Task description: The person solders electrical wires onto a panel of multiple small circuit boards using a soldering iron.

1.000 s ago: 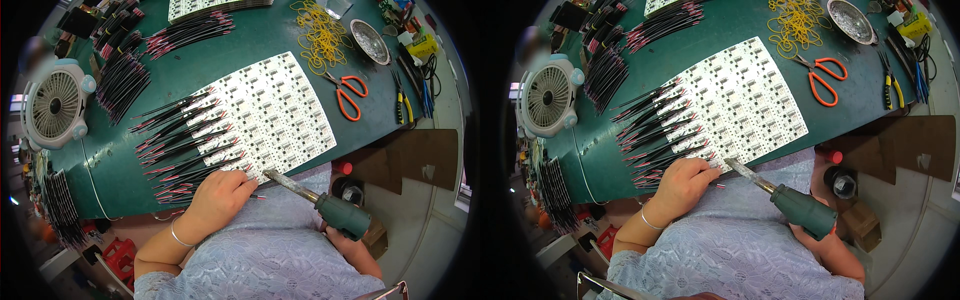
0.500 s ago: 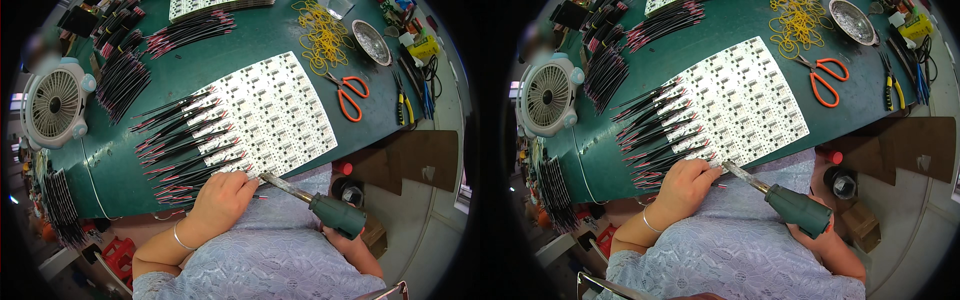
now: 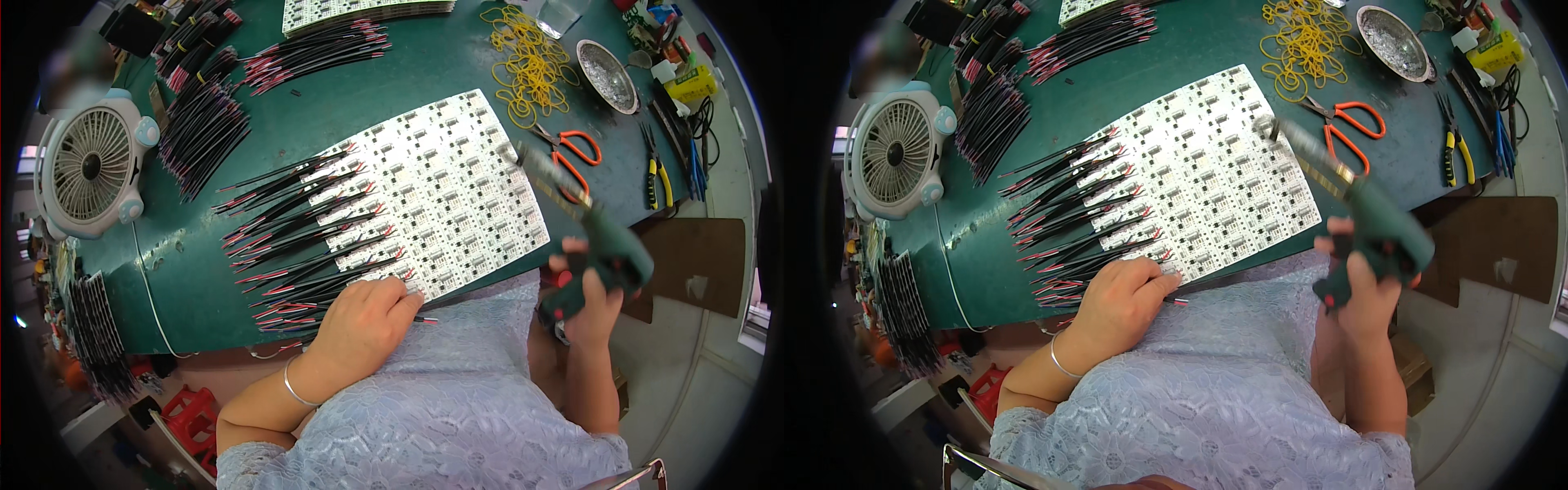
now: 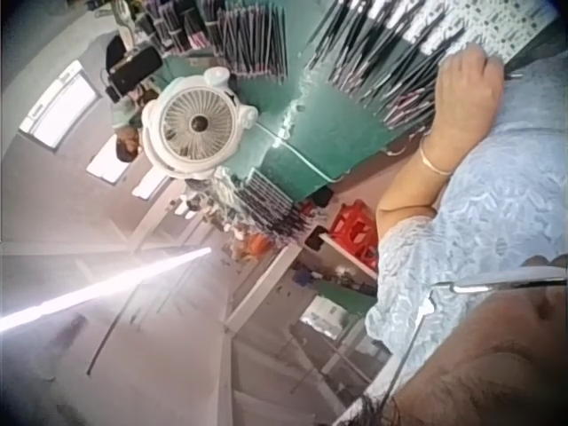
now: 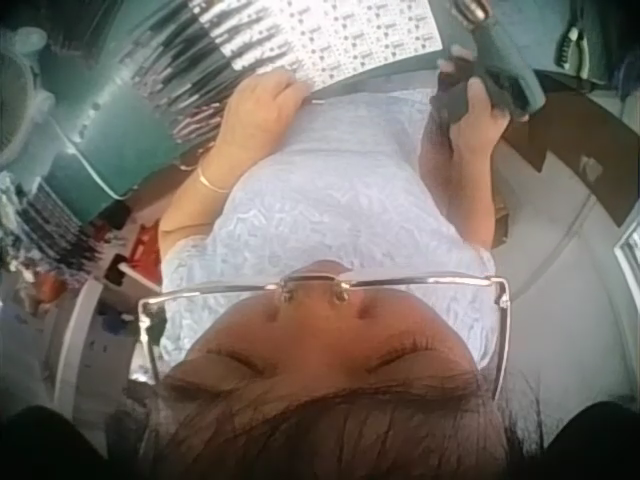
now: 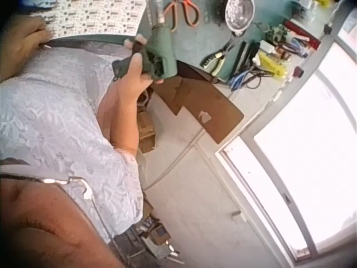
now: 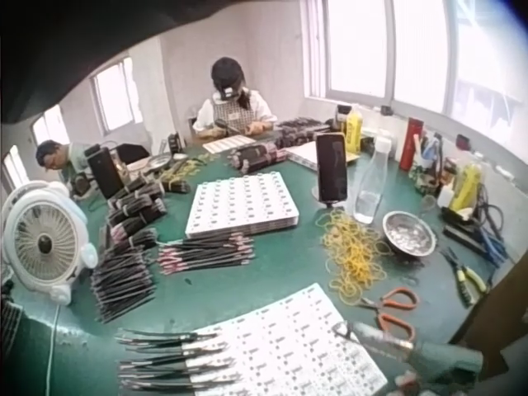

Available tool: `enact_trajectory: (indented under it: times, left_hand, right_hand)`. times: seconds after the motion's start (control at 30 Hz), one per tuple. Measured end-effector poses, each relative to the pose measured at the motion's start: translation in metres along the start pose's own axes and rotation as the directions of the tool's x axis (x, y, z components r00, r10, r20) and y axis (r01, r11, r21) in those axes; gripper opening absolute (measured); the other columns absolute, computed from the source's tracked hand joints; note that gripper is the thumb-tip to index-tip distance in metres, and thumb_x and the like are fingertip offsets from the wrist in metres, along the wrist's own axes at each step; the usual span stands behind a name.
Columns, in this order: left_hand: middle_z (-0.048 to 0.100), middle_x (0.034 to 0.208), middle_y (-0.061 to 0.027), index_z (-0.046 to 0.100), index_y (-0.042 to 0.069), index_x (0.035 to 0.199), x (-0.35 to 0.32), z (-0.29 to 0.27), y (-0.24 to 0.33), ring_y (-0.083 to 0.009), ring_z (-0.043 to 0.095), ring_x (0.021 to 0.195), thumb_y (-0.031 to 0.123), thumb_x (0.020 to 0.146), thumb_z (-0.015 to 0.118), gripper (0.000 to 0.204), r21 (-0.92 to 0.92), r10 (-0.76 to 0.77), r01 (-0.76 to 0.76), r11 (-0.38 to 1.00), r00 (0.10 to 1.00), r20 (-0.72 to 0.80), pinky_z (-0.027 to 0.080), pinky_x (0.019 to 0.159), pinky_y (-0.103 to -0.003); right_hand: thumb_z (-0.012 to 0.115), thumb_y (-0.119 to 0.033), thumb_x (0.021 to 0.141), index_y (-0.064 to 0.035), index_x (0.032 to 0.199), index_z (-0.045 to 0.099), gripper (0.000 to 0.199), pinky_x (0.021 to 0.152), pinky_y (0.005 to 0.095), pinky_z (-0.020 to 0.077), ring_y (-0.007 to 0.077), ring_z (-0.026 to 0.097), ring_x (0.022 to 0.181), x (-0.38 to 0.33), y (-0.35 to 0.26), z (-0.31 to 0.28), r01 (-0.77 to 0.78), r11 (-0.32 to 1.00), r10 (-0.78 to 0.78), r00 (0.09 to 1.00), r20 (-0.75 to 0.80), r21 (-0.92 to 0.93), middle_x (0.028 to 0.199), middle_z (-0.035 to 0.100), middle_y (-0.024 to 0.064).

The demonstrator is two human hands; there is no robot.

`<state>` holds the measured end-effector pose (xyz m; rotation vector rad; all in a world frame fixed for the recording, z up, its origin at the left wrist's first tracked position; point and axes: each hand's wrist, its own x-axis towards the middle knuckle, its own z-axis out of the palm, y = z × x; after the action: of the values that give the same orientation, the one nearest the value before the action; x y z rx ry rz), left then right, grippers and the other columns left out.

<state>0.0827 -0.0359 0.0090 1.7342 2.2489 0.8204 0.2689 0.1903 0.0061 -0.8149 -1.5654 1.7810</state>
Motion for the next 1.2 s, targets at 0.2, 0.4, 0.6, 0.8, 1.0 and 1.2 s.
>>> enact_trajectory:
  times: [0.2,0.4,0.6,0.8,1.0,1.2]
  left_hand:
    - [0.058,0.081,-0.0062,0.068,0.007,0.094,-0.001,-0.003,-0.007,-0.0245,0.058,0.069,0.006,0.073,0.065,0.022,-0.08,0.016,-0.015,0.997,1.0,0.014,0.047,0.06,-0.036]
    - [0.057,0.081,-0.0084,0.068,0.007,0.096,-0.005,-0.002,-0.015,-0.0257,0.059,0.071,0.008,0.075,0.064,0.021,-0.151,0.039,-0.035,0.988,0.999,0.026,0.047,0.059,-0.037]
    - [0.058,0.082,-0.0078,0.068,0.008,0.099,0.001,-0.025,-0.017,-0.0261,0.061,0.075,0.007,0.077,0.065,0.022,-0.278,0.01,0.033,0.96,0.988,0.152,0.052,0.065,-0.036]
    - [0.056,0.071,-0.0074,0.069,0.01,0.1,0.092,-0.108,-0.06,-0.0257,0.059,0.062,0.004,0.074,0.069,0.026,0.279,0.016,0.074,0.957,0.951,-0.308,0.048,0.054,-0.035]
    - [0.062,0.104,-0.0136,0.062,0.004,0.11,0.171,-0.064,-0.172,-0.0323,0.058,0.098,0.014,0.078,0.069,0.035,0.319,0.073,0.045,0.947,0.935,-0.347,0.049,0.085,-0.041]
    - [0.063,0.105,-0.0134,0.064,0.005,0.111,0.111,-0.122,-0.189,-0.0311,0.058,0.1,0.001,0.073,0.06,0.039,0.492,-0.117,0.324,0.808,0.907,-0.404,0.049,0.086,-0.042]
  right_hand:
    - [0.056,-0.016,0.088,0.0027,0.132,0.041,0.049,0.079,0.0406,0.0544,0.0291,0.066,0.087,0.039,0.008,0.024,0.012,0.972,-0.018,1.0,0.025,0.233,0.117,0.058,0.0229]
    - [0.056,-0.015,0.087,0.0034,0.131,0.039,0.051,0.061,0.0363,0.057,0.029,0.067,0.074,0.036,0.017,0.031,-0.064,0.956,0.043,0.996,0.081,0.286,0.114,0.058,0.0228]
    - [0.059,-0.015,0.087,0.0018,0.129,0.041,0.049,0.056,0.034,0.0567,0.0254,0.067,0.069,0.045,0.02,0.031,-0.076,0.949,0.045,0.993,0.106,0.306,0.115,0.059,0.022]
    - [0.058,-0.018,0.089,0.0011,0.128,0.041,0.046,0.086,0.0403,0.0538,0.0248,0.067,0.07,0.049,0.022,0.018,-0.054,0.922,0.069,0.997,-0.025,0.383,0.114,0.059,0.0233]
    - [0.055,-0.017,0.09,0.0016,0.13,0.041,0.046,0.082,0.0371,0.0546,0.0231,0.065,0.068,0.043,0.028,0.022,-0.09,0.916,0.074,0.996,0.055,0.391,0.114,0.059,0.0238]
    - [0.053,-0.019,0.092,0.001,0.131,0.041,0.045,0.08,0.035,0.0549,0.0255,0.067,0.075,0.045,0.035,0.004,-0.039,0.893,0.01,0.998,0.067,0.449,0.117,0.059,0.0236]
